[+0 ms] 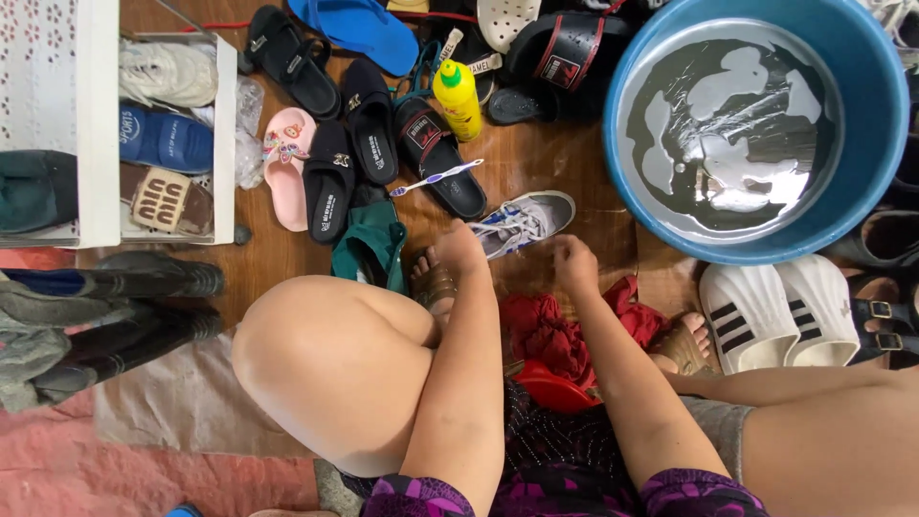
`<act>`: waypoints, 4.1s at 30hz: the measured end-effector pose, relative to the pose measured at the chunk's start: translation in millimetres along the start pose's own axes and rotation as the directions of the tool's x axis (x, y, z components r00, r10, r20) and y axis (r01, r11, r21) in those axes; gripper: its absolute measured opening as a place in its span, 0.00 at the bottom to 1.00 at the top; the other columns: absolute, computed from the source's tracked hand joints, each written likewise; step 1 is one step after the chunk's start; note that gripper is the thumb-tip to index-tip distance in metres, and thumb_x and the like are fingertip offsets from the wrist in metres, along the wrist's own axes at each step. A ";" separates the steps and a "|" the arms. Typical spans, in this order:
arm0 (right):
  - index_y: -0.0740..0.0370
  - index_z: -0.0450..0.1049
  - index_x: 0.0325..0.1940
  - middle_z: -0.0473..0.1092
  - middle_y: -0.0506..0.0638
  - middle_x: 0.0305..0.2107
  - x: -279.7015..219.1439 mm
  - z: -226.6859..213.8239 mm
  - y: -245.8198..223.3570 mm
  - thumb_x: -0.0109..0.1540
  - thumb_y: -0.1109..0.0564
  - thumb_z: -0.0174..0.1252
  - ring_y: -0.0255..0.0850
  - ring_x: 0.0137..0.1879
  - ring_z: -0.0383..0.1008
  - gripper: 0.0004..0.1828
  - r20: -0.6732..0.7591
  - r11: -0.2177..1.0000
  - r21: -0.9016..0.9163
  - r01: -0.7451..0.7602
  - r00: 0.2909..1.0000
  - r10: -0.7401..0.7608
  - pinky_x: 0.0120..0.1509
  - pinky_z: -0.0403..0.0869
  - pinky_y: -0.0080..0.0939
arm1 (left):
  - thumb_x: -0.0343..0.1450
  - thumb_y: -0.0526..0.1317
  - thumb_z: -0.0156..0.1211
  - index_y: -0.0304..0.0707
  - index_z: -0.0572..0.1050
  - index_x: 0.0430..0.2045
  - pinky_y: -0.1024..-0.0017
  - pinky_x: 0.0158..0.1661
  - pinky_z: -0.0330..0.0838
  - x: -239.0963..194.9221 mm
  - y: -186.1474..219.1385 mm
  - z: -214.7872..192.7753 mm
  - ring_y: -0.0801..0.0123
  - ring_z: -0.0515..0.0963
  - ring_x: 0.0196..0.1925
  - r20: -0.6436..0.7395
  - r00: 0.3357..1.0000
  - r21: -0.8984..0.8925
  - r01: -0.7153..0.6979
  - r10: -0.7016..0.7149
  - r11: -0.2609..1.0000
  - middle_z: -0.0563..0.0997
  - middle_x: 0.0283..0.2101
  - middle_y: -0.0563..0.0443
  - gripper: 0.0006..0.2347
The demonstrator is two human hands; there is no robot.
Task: The person removes the insole from a sneaker, washes it in a basin of soapy water, and then places it back inside the shoe. The person then proceeds to tie the laces of the sneaker.
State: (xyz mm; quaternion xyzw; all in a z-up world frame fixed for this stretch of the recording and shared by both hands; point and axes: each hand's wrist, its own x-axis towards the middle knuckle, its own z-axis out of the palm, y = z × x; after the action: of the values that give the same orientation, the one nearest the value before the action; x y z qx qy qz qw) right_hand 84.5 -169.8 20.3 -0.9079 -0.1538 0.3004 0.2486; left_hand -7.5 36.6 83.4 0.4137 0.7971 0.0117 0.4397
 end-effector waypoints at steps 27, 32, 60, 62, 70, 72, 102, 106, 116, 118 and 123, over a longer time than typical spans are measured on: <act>0.51 0.79 0.43 0.67 0.53 0.51 -24.3 63.2 -104.3 0.63 0.52 0.44 0.54 0.48 0.73 0.16 0.263 0.547 -0.656 0.520 0.837 -0.480 0.41 0.70 0.55 | 0.68 0.35 0.60 0.38 0.77 0.34 0.85 0.21 0.70 -109.1 85.5 -61.2 0.74 0.80 0.20 -0.128 0.705 -0.756 -0.524 0.697 0.391 0.84 0.26 0.45 0.05; 0.51 0.77 0.32 0.68 0.49 0.31 4.1 105.4 -76.8 0.55 0.56 0.51 0.48 0.31 0.73 0.08 0.068 0.419 -0.774 0.475 0.720 -0.691 0.27 0.66 0.51 | 0.67 0.34 0.61 0.38 0.78 0.33 0.86 0.21 0.71 -96.0 89.6 -55.6 0.74 0.80 0.19 -0.175 0.757 -0.769 -0.504 0.629 0.393 0.84 0.26 0.45 0.04; 0.59 0.79 0.32 0.76 0.57 0.26 -24.4 -6.1 -91.9 0.56 0.55 0.69 0.50 0.33 0.77 0.07 0.106 0.877 0.478 0.049 0.988 -0.113 0.34 0.74 0.46 | 0.70 0.36 0.58 0.41 0.76 0.32 0.86 0.22 0.69 -91.9 104.5 -60.5 0.77 0.76 0.19 -0.231 0.877 -0.826 -0.406 0.422 0.391 0.80 0.24 0.50 0.02; 0.57 0.74 0.27 0.74 0.54 0.23 -6.2 -10.9 -64.8 0.56 0.51 0.70 0.45 0.29 0.76 0.12 0.141 0.783 0.610 -0.117 0.989 0.038 0.29 0.75 0.42 | 0.69 0.36 0.58 0.42 0.76 0.31 0.86 0.23 0.69 -92.5 104.1 -59.8 0.78 0.75 0.19 -0.236 0.879 -0.820 -0.409 0.414 0.400 0.80 0.24 0.50 0.02; 0.56 0.72 0.36 0.69 0.47 0.27 8.7 -7.1 7.7 0.53 0.55 0.71 0.39 0.33 0.74 0.14 0.322 0.675 0.643 -0.362 0.927 0.191 0.34 0.76 0.39 | 0.69 0.36 0.57 0.40 0.75 0.30 0.87 0.23 0.66 -97.1 102.9 -65.1 0.79 0.74 0.20 -0.268 0.868 -0.803 -0.441 0.418 0.401 0.79 0.24 0.51 0.02; 0.53 0.82 0.35 0.74 0.49 0.20 26.3 7.5 39.1 0.55 0.50 0.68 0.41 0.31 0.77 0.08 0.226 0.861 0.422 -0.285 0.952 0.205 0.30 0.77 0.45 | 0.68 0.35 0.57 0.40 0.76 0.32 0.85 0.24 0.66 -86.7 99.9 -59.2 0.78 0.75 0.21 -0.311 0.859 -0.763 -0.481 0.406 0.432 0.80 0.26 0.50 0.03; 0.47 0.80 0.45 0.68 0.51 0.42 23.8 27.6 -48.9 0.60 0.51 0.64 0.53 0.47 0.79 0.10 0.041 0.969 -0.038 0.246 0.969 -0.244 0.51 0.79 0.48 | 0.75 0.43 0.52 0.63 0.79 0.41 0.55 0.56 0.68 30.1 -44.2 45.0 0.55 0.72 0.60 0.407 0.852 0.462 -0.503 0.330 0.730 0.75 0.53 0.57 0.08; 0.45 0.80 0.38 0.69 0.49 0.37 37.9 37.3 -34.2 0.55 0.48 0.69 0.52 0.48 0.77 0.09 0.038 0.966 0.085 0.244 0.968 -0.248 0.53 0.77 0.49 | 0.73 0.44 0.57 0.64 0.79 0.35 0.55 0.56 0.68 63.9 -66.0 68.0 0.59 0.74 0.60 0.384 0.871 0.398 -0.456 0.307 0.796 0.78 0.51 0.63 0.04; 0.50 0.81 0.40 0.72 0.52 0.38 29.2 24.2 -10.1 0.54 0.57 0.70 0.49 0.48 0.76 0.11 0.062 0.883 0.332 0.333 0.926 -0.372 0.52 0.73 0.47 | 0.72 0.46 0.59 0.67 0.80 0.36 0.60 0.59 0.67 22.0 -49.9 43.9 0.63 0.73 0.63 0.408 0.857 0.449 -0.490 0.317 0.748 0.80 0.52 0.63 0.05; 0.47 0.81 0.44 0.74 0.51 0.38 27.7 22.3 -12.6 0.54 0.56 0.70 0.49 0.48 0.77 0.14 0.058 0.908 0.267 0.322 0.935 -0.349 0.52 0.74 0.48 | 0.72 0.46 0.59 0.66 0.80 0.37 0.60 0.59 0.67 27.1 -51.0 47.8 0.63 0.73 0.63 0.408 0.854 0.438 -0.494 0.324 0.751 0.80 0.52 0.62 0.05; 0.44 0.75 0.56 0.78 0.52 0.43 11.3 2.2 -41.4 0.65 0.54 0.58 0.53 0.54 0.78 0.15 0.149 0.973 0.203 0.109 0.979 -0.140 0.58 0.75 0.54 | 0.68 0.48 0.64 0.68 0.82 0.36 0.60 0.55 0.72 15.1 -40.4 41.5 0.63 0.76 0.60 0.408 0.837 0.490 -0.538 0.365 0.686 0.80 0.49 0.67 0.05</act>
State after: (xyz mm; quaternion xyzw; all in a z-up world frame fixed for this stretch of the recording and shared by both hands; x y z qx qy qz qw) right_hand 86.5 -129.9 36.0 -0.8404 -0.2004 0.3707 0.3407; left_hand -8.3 5.8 32.1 0.7110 0.5624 -0.1836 0.3801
